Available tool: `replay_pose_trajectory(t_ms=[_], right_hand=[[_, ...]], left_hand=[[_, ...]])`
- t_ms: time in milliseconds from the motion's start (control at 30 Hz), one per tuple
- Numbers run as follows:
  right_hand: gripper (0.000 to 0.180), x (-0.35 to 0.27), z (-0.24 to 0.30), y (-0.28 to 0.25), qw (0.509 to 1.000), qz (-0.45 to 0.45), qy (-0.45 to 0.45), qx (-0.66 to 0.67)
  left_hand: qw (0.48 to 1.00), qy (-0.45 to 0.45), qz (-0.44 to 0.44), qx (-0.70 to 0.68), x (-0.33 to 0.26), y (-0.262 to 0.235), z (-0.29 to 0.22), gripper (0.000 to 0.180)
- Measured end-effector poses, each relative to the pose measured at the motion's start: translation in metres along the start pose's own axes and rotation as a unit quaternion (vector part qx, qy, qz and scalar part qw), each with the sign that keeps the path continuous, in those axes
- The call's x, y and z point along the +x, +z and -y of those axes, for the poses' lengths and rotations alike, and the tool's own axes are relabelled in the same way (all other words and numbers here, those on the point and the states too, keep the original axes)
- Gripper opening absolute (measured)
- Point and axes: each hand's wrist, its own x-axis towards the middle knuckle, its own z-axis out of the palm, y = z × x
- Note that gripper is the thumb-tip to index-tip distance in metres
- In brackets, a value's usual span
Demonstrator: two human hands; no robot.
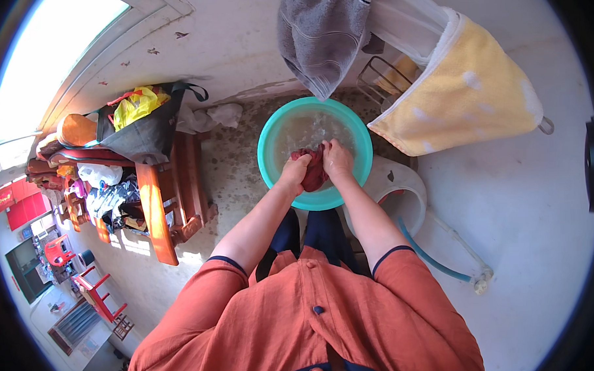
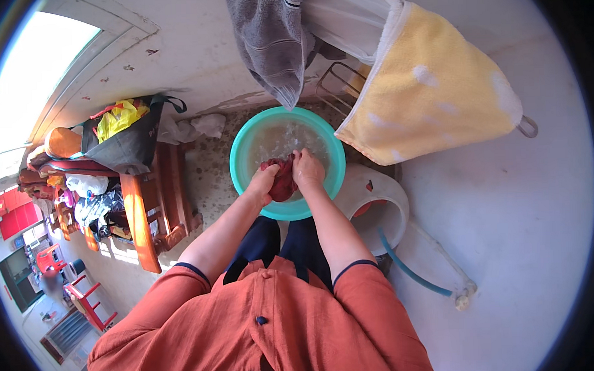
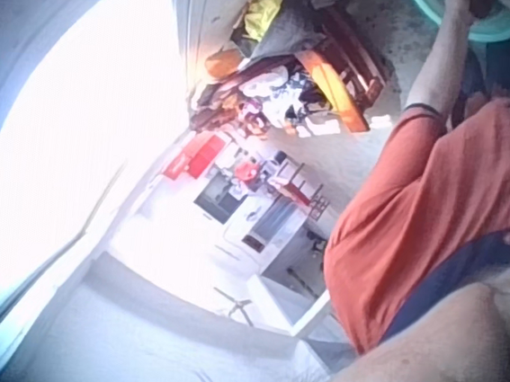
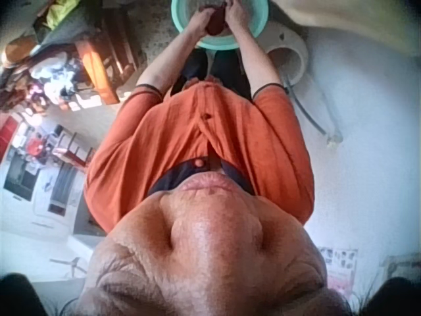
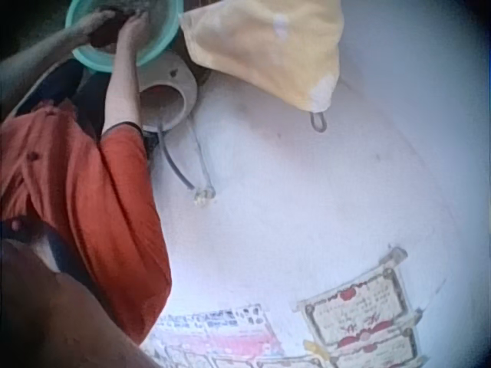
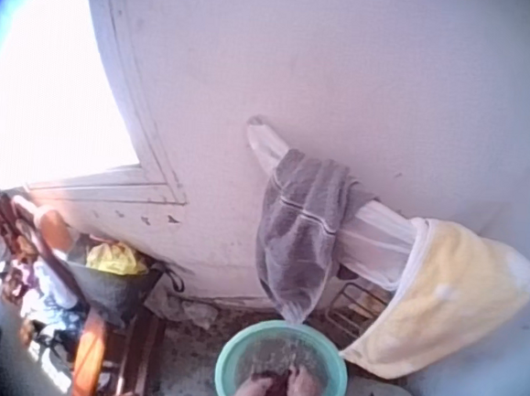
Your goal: The person wipes the side of a red vehicle with a cloth, then walks to a bucket and washes the cloth in water by hand.
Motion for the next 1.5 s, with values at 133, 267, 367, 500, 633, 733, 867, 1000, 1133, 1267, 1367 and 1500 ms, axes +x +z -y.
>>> replay_pose_trajectory(t_ms=[133,267,367,500,633,733,867,1000,1133,1267,1367,1500], right_hand=[[0.033,0.0,-0.011,0.023,0.993,-0.024,0.071,0.086],[0.062,-0.015,-0.018,0.037,0.998,-0.027,0.052,0.019],[0.071,-0.023,-0.004,0.03,0.983,0.065,0.023,-0.168],[0.066,-0.003,-0.023,0.051,0.978,0.13,0.028,-0.164],[0.052,-0.003,-0.018,0.042,0.993,0.076,0.069,0.061],[0.04,-0.043,0.013,-0.008,0.973,0.055,0.004,0.224],[0.029,-0.122,0.058,-0.066,0.909,0.133,-0.059,0.391],[0.04,-0.151,0.085,-0.084,0.932,0.029,-0.203,0.298],[0.044,-0.129,0.089,-0.052,0.958,-0.047,-0.175,0.222],[0.029,-0.08,0.072,-0.028,0.986,-0.03,-0.046,0.16],[0.026,-0.033,0.04,-0.008,0.99,-0.04,0.002,0.135],[0.032,-0.004,0.003,0.016,0.983,-0.031,0.031,0.18]], left_hand=[[0.994,0.065,-0.045,0.079,0.001,-0.007,-0.013,0.048],[0.965,0.122,-0.068,0.22,0.001,-0.018,-0.001,0.083],[0.931,0.175,-0.079,0.311,0.015,-0.04,0.025,0.105],[0.932,0.091,-0.12,0.33,-0.014,-0.018,0.018,0.108],[0.98,-0.047,-0.07,0.18,-0.015,-0.019,0.013,0.097],[0.978,-0.16,-0.087,0.103,-0.02,0.002,-0.012,0.072],[0.984,-0.131,0.023,-0.116,0.028,-0.024,-0.001,0.046],[0.961,-0.111,0.233,-0.095,0.025,-0.028,-0.004,0.043],[0.991,-0.045,0.114,-0.049,0.013,-0.009,-0.001,0.041],[0.989,-0.081,0.105,-0.06,0.019,-0.015,0.011,0.034],[0.992,-0.121,0.024,-0.009,0.009,-0.011,0.012,0.027],[0.997,-0.083,-0.005,-0.003,0.01,-0.02,0.013,0.027]])
